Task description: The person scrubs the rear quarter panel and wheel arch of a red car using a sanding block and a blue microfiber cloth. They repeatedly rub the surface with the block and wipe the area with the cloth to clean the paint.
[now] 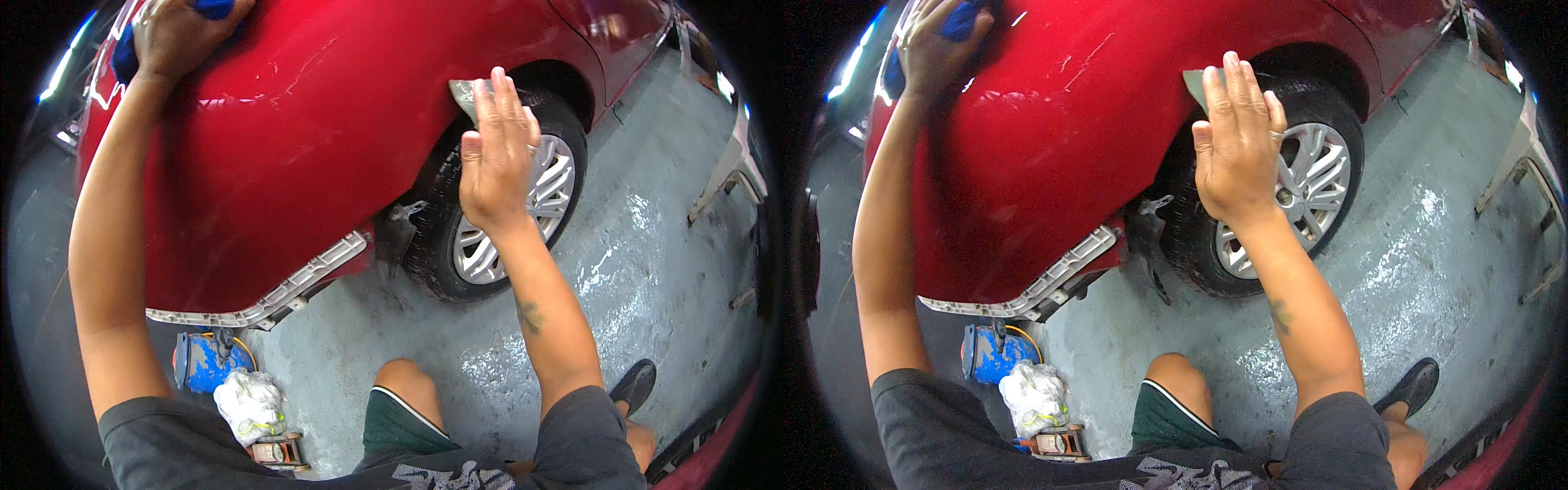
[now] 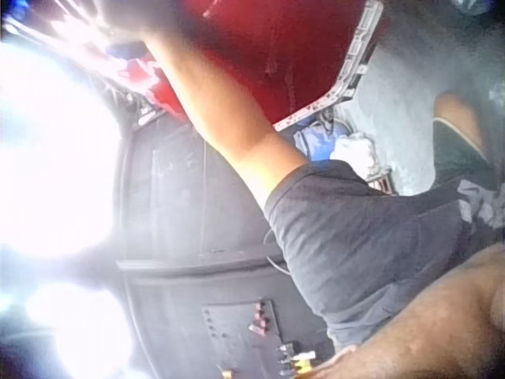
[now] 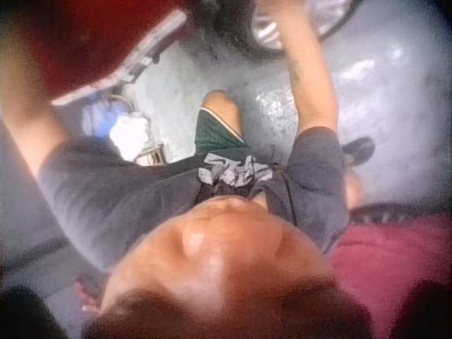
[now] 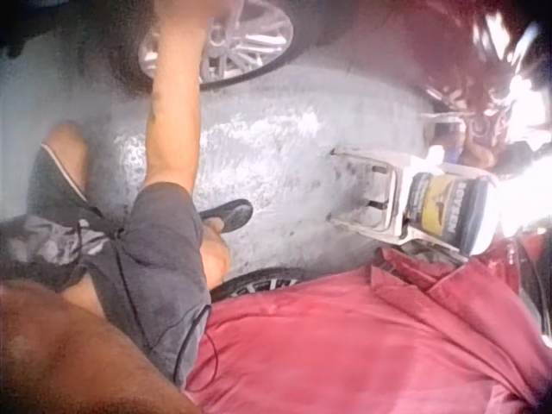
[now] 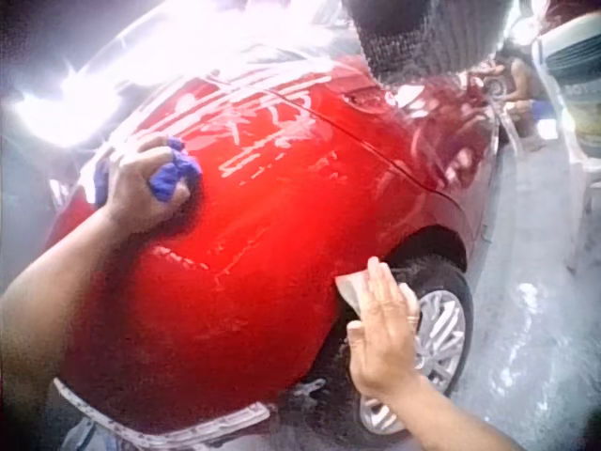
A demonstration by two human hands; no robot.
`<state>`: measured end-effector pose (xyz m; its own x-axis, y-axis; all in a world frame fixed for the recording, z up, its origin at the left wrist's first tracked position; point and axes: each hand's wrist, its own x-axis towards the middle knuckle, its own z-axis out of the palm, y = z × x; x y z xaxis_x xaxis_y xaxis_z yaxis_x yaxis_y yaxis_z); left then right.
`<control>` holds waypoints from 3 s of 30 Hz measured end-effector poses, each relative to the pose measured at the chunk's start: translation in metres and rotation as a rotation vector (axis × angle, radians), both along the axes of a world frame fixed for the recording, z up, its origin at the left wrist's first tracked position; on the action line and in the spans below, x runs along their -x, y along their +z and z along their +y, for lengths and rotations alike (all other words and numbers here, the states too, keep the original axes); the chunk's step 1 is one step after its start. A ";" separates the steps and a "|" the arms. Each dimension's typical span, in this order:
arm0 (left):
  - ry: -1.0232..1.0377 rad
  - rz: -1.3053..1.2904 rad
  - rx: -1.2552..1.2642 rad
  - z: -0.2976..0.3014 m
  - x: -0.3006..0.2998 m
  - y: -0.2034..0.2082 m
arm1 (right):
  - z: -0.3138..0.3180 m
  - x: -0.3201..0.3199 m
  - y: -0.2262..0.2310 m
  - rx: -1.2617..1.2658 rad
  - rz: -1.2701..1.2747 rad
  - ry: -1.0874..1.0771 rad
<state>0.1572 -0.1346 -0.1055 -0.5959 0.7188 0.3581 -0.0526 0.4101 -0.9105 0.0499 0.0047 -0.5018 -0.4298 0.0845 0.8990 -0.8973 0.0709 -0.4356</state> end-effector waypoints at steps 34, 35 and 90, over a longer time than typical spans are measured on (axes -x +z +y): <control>0.003 -0.007 -0.001 -0.002 0.003 0.002 | -0.006 -0.091 -0.059 -0.213 0.155 0.323; 0.001 -0.018 -0.010 -0.002 0.002 0.002 | -0.003 -0.086 -0.056 -0.103 0.142 0.331; 0.104 -0.066 -0.082 0.016 0.015 -0.003 | 0.039 0.201 0.026 0.183 -0.435 0.185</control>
<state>0.1420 -0.1190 -0.1088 -0.6897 0.6219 0.3710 -0.0399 0.4789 -0.8770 -0.1506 0.0434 -0.4762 -0.7841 0.1110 0.6107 -0.6200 -0.1847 -0.7625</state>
